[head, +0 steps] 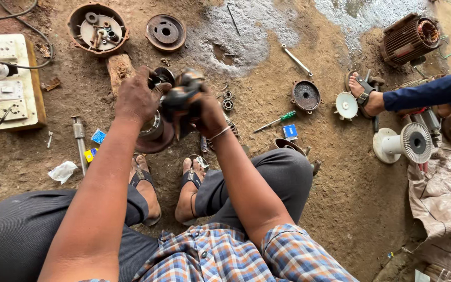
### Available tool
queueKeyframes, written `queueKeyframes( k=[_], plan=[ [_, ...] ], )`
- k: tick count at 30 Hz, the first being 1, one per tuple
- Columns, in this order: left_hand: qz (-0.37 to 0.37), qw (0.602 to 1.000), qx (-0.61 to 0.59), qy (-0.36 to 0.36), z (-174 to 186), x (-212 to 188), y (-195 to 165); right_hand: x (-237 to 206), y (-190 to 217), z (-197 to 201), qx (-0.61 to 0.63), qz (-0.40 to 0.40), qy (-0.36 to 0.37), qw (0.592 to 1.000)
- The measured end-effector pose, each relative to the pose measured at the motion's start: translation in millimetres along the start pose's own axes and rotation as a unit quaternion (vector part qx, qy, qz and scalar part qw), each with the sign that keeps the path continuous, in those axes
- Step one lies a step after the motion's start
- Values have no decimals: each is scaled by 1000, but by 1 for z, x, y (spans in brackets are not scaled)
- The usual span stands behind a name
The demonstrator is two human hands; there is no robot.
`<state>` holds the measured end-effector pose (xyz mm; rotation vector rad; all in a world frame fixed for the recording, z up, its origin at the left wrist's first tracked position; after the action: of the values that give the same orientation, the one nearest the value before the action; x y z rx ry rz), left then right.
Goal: The person sits on the ground and repairs a motor component. They use a screwdriver to adjust parts, apply lubricant from a green tube, and wipe the component with a cloth. The person also handles a small bag of bearings and places them into the motor housing.
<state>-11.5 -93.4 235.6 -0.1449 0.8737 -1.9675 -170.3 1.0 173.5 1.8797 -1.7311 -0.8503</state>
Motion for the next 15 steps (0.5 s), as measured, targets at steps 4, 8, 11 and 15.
queueKeyframes(
  k=[4,8,11,15],
  plan=[
    [-9,999,-53,9,5,-5,-16,8,11,-13,-428,63,-12,901],
    [-43,998,-41,21,3,-1,-34,12,29,-6,-627,109,-122,762],
    [-28,999,-29,34,6,2,-41,15,33,-1,-604,126,-143,774],
    [10,999,-12,42,9,-4,-51,14,31,0,-544,126,-166,813]
  ],
)
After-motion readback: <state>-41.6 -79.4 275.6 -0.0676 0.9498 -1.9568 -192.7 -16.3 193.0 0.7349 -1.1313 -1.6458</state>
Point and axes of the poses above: each hand's wrist, its own x-axis towards the middle knuckle, its own z-axis out of the back of the hand, y = z × x, the point moved 8 cm from there along x, towards the middle knuckle, and after that the axes turned 14 degrees about y, right-handed, at the moved point
